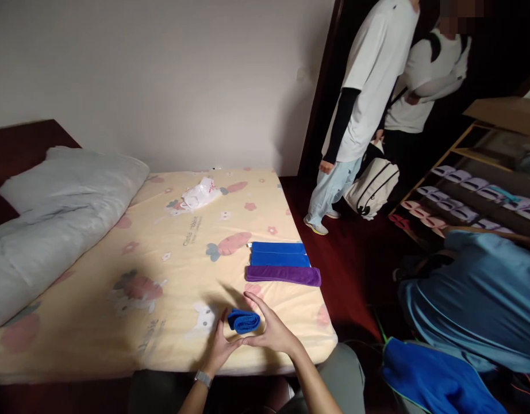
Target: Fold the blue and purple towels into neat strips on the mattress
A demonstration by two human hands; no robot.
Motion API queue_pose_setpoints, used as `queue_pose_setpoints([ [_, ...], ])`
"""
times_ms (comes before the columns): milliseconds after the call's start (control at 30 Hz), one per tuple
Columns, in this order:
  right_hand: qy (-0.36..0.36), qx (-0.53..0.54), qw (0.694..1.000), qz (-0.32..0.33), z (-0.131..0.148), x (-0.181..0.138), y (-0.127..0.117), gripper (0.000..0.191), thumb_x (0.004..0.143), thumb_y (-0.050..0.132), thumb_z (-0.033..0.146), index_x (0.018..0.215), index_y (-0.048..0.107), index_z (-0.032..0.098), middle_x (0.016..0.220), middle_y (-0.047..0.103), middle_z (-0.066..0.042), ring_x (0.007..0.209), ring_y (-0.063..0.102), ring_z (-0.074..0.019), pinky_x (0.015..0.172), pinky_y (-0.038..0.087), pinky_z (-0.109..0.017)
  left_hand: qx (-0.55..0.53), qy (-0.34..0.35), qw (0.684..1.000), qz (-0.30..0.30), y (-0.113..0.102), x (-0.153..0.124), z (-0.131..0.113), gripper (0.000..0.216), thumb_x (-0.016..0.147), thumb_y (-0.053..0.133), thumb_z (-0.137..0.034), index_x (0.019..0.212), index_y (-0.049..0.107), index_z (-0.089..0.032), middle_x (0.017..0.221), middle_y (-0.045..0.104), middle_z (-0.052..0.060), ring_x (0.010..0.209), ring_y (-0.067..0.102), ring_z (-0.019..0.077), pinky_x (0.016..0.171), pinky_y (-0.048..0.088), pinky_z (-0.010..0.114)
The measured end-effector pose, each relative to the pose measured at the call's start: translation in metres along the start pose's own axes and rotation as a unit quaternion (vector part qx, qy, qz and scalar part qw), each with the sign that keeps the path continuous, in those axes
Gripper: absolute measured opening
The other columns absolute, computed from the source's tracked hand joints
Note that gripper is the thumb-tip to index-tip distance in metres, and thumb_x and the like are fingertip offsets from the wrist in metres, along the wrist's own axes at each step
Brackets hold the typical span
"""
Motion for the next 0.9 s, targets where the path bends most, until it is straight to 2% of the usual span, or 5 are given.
queue_pose_setpoints([
  [133,0.012,0.014,0.999,-0.032,0.007,0.003,0.009,0.04,0.081,0.077,0.042,0.115,0.07,0.022,0.116,0.071,-0.01,0.109,0.066,-0.0282,0.099,0.052,-0.043,-0.014,0.014,1.0,0.019,0.008,0.005,-0.009,0.095,0.07,0.08,-0.04,0.151,0.033,-0.029,0.158,0.038,0.012,0.148,0.032,0.0319,0.121,0.03,0.05],
  [267,0.031,0.052,0.993,-0.105,0.015,0.005,0.002,0.04,0.08,0.078,0.043,0.112,0.07,0.02,0.106,0.073,-0.008,0.098,0.069,-0.0254,0.089,0.056,-0.037,-0.067,0.0,0.996,0.066,0.02,0.019,-0.021,0.054,0.08,0.07,-0.044,0.129,0.059,-0.024,0.137,0.06,0.013,0.136,0.049,0.0312,0.112,0.042,0.046],
  [400,0.066,0.066,0.966,-0.242,0.009,0.0,-0.031,0.046,0.077,0.079,0.046,0.113,0.07,0.018,0.112,0.073,-0.01,0.105,0.068,-0.0294,0.095,0.055,-0.042,-0.168,-0.1,0.978,0.075,0.017,0.028,-0.019,0.047,0.079,0.069,-0.048,0.118,0.063,-0.022,0.121,0.07,0.011,0.118,0.063,0.0305,0.102,0.05,0.044],
  [600,0.176,0.075,0.899,-0.395,-0.065,-0.028,-0.108,0.05,0.07,0.081,0.053,0.104,0.073,0.017,0.106,0.076,-0.009,0.104,0.069,-0.0319,0.093,0.056,-0.041,-0.232,-0.113,0.965,0.045,0.007,0.066,-0.037,0.051,0.08,0.067,-0.053,0.122,0.064,-0.023,0.121,0.071,0.011,0.114,0.066,0.0299,0.097,0.052,0.043],
  [900,0.3,-0.102,0.852,-0.416,-0.181,-0.043,-0.178,0.051,0.066,0.072,0.057,0.096,0.073,0.016,0.097,0.078,-0.014,0.098,0.072,-0.0342,0.088,0.056,-0.042,-0.039,-0.091,0.995,-0.008,0.055,0.152,-0.057,0.041,0.07,0.075,-0.046,0.097,0.067,-0.015,0.092,0.074,0.012,0.09,0.07,0.027,0.082,0.053,0.038],
])
Point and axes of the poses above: each hand's wrist, its own x-axis towards the middle knuckle, its own y-axis out of the palm, z = x × y, the point moved 3 cm from there along x, towards the middle knuckle
